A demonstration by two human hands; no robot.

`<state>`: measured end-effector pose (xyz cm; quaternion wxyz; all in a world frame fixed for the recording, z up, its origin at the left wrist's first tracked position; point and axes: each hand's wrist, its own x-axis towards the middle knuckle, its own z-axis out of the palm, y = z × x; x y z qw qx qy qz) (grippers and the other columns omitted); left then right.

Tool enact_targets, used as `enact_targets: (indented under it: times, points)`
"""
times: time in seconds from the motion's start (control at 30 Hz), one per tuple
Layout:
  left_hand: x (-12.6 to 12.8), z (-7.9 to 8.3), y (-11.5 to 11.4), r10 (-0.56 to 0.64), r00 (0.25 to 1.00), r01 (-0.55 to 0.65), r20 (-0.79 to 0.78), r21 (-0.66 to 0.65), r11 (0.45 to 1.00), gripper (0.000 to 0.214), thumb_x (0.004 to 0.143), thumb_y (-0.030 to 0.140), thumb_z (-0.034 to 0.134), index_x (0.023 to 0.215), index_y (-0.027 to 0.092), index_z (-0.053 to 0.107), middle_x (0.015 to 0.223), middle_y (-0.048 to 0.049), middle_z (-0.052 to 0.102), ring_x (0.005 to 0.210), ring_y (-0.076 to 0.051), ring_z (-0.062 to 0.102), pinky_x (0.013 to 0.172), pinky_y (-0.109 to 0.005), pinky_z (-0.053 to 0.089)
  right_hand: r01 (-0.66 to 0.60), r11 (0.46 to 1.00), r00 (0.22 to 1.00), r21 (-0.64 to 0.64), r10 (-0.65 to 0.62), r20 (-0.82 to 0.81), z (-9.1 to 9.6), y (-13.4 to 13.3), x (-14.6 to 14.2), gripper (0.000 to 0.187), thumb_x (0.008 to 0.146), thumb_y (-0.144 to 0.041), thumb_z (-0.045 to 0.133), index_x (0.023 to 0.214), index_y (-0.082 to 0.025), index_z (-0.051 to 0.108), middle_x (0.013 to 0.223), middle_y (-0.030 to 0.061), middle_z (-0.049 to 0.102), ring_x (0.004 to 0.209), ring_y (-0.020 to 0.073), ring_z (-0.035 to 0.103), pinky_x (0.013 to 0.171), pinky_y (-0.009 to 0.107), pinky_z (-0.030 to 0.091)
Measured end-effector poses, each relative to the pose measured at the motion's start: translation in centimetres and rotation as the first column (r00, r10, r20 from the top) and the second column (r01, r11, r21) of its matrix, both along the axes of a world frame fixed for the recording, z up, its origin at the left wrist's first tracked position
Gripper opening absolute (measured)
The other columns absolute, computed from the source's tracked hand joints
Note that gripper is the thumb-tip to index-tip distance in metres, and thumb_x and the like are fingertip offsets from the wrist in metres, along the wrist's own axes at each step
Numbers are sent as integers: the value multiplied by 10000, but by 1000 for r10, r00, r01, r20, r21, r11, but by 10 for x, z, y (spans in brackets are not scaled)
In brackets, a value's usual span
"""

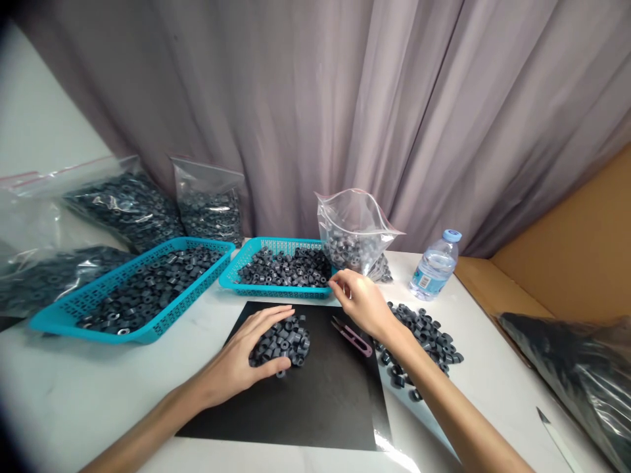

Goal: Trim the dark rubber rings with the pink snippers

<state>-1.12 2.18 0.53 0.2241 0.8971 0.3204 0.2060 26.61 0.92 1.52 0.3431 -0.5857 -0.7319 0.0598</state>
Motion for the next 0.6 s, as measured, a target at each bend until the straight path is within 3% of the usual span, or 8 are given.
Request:
enact_targets:
  times: [0.13, 0.23, 0.4, 0.6]
  points:
    - [-4, 17, -5, 48, 999, -48, 22, 21, 999, 492, 932, 469, 546, 1406, 380, 453, 1497, -1, 474, 1388, -230, 414, 1178, -431, 326, 48, 999, 998, -25, -47, 33, 7, -2, 6, 338, 1000, -438, 398, 946, -222, 652, 784, 30, 686, 687, 183, 629, 619, 275, 429]
    - [-6, 24, 4, 101, 991, -109, 89, 89, 990, 350, 952, 434, 520, 1289, 346, 557, 1404, -2, 557, 1325, -221, 478, 1161, -417, 337, 28, 996, 996, -84, -20, 89, 17, -7, 11, 313, 990, -434, 434, 927, -244, 674, 802, 20, 719, 698, 189, 662, 625, 270, 425]
    - [3, 34, 46, 104, 979, -135, 175, 180, 974, 241, 961, 411, 485, 980, 238, 652, 1077, -25, 691, 1097, -213, 612, 1028, -373, 447, -22, 980, 987, -200, 54, 153, 24, -14, 26, 245, 956, -422, 522, 987, -283, 722, 816, 15, 760, 735, 217, 713, 645, 286, 454]
    - [32, 48, 107, 120, 986, -141, 112, 202, 969, 243, 947, 403, 508, 941, 215, 662, 1055, -33, 697, 1078, -216, 615, 1031, -375, 441, -64, 982, 988, -176, 87, 127, 22, -14, 37, 294, 961, -410, 526, 1153, -251, 683, 1043, 74, 758, 953, 258, 707, 819, 351, 512]
